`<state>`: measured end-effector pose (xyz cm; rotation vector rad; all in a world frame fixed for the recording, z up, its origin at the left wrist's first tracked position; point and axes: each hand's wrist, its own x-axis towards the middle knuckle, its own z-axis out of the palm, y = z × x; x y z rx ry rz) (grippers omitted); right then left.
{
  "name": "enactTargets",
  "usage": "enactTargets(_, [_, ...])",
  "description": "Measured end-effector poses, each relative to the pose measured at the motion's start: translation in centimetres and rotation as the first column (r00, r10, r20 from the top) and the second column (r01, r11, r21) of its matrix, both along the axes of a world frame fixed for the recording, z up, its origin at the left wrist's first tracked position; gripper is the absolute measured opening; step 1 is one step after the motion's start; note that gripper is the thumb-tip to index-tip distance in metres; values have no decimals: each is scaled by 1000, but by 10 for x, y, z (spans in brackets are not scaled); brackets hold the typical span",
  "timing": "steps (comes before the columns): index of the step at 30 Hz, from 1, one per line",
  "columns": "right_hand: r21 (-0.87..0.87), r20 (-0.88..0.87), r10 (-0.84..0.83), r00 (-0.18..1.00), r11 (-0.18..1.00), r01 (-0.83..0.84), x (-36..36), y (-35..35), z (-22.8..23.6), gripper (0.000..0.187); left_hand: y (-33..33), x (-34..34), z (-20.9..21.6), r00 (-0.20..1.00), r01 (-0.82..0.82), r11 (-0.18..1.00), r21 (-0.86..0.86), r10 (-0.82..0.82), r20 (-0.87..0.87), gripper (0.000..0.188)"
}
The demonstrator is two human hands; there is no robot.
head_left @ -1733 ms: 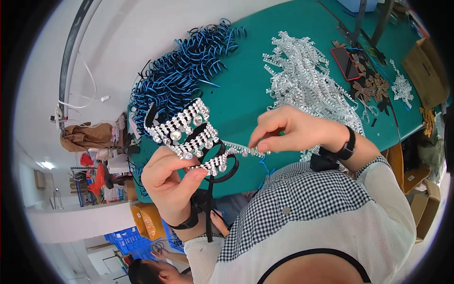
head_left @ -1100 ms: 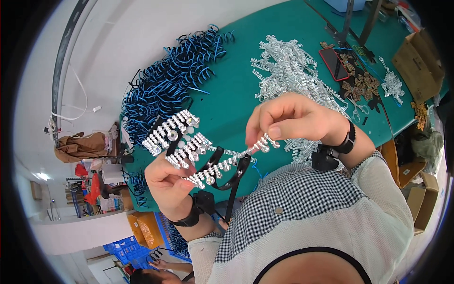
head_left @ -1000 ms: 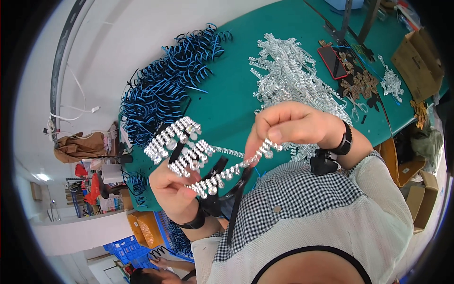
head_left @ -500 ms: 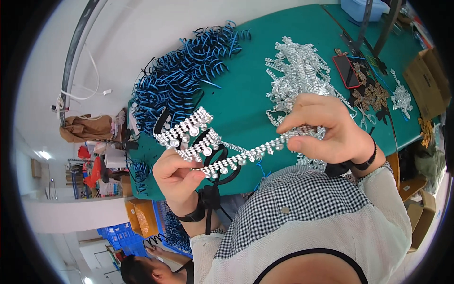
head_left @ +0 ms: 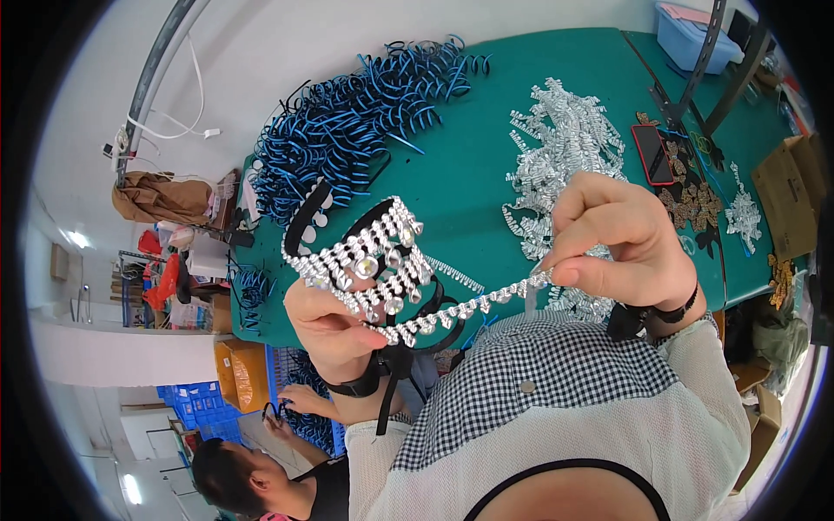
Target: The recorder is seen assembling small white shoe components onto a black coiled band.
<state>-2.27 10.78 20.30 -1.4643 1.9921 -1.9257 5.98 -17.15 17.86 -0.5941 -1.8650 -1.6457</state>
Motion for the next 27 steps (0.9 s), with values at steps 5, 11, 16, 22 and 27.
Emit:
enactTargets(5, [-172,304,238,922,966,-193,-6,-13,-15,4,14,0,14,972,14,929,370,-99,213,52])
enactTargets(11, [-190,376,308,874,949,-252,-16,-23,-27,10,10,-5,-7,947,218,867,447,-298,116,63])
enactTargets(16, [-158,428,309,849,951,-266,-16,-31,-22,15,20,0,-16,962,71,788,611,-215,166,67])
enactTargets(22, [-96,355,261,897,965,-243,-17,-30,-23,11,14,-8,-23,960,77,789,610,-224,169,73])
enactTargets(27, [-129,316,265,911,963,-236,-14,-25,-19,10,24,-19,-17,934,168,664,729,-344,98,81])
